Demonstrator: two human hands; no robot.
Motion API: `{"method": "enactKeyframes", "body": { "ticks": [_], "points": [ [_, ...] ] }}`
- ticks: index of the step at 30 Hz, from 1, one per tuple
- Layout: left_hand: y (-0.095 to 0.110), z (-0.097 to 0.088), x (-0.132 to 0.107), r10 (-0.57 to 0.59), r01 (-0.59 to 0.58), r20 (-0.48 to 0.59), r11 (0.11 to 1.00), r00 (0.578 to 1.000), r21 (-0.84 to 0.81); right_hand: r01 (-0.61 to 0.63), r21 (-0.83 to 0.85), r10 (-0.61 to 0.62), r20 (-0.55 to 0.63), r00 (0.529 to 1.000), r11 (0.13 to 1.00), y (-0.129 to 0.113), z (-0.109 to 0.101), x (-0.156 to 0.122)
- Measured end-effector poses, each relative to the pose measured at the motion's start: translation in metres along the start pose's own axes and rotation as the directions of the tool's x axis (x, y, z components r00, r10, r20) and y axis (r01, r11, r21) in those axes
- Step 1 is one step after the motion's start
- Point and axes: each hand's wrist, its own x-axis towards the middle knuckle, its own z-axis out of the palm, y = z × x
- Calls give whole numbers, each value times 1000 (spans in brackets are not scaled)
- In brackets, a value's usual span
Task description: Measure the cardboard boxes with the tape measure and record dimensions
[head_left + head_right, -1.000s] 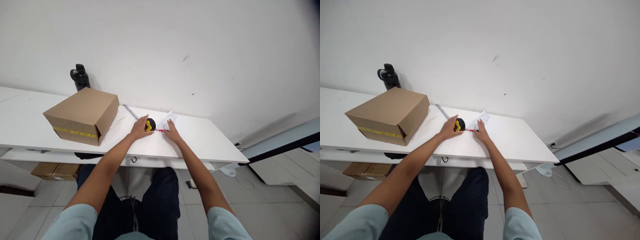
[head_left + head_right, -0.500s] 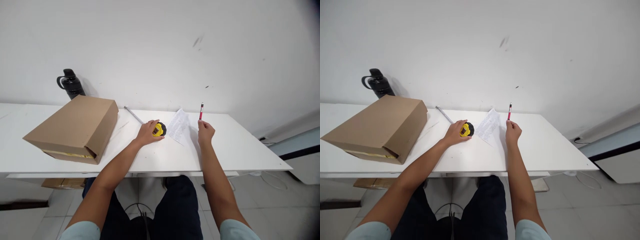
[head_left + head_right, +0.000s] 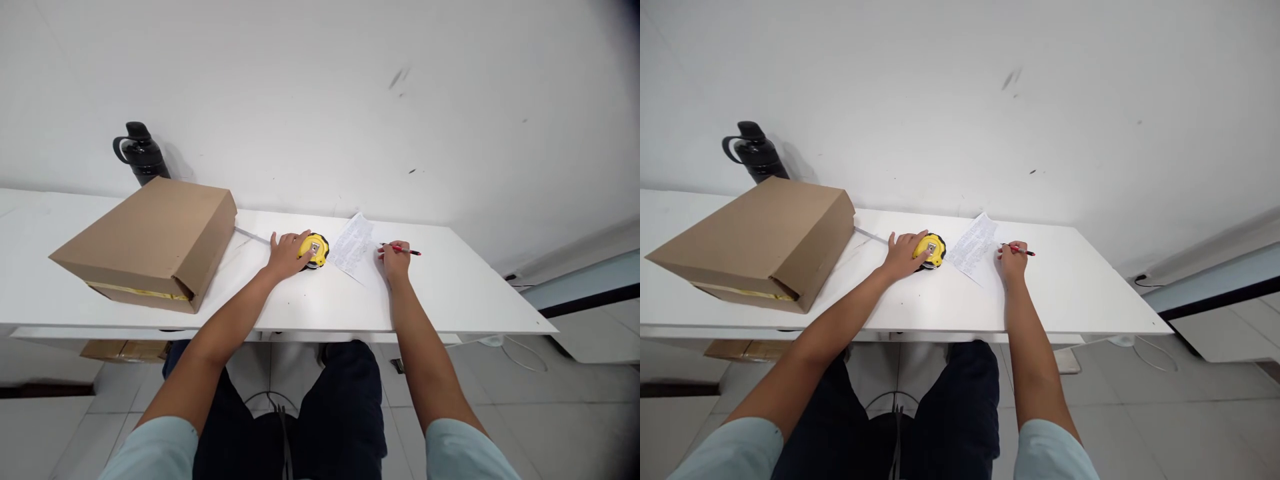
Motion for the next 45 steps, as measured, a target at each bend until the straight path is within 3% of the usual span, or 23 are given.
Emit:
{"method": "enactKeyframes", "body": {
  "ticks": [5,10,14,17,24,32,37,45],
  "points": [
    [2,0,3,-39,39,16,999,999,-9,69,-129,-72,-12,997,989,7,1,1],
    [3,-3,2,-34,34,17,999,999,-3,120,-412,-128,9,992,903,12,5,5],
    [1,-3,3,-21,21,30,1000,999,2,184,-665,-126,135,983,724,12,13,4],
    [-1,0,3,-16,16,10,1000,1000,16,225,-763,-118,194,974,606,9,16,-1],
    [1,0,-1,-14,14,-16,1000,1000,-5,277,-785,-110,261,959,554,8,-5,-24],
    [5,4,1,4,-7,-62,999,998,-38,498,-719,-188,470,862,486,20,-40,-75],
    [6,7,2,1,-4,-58,999,998,-47,555,-663,-189,541,819,502,20,-36,-109],
    [4,14,7,12,-12,-43,1000,999,-2,510,-668,-142,525,839,542,12,-17,-141]
  ]
}}
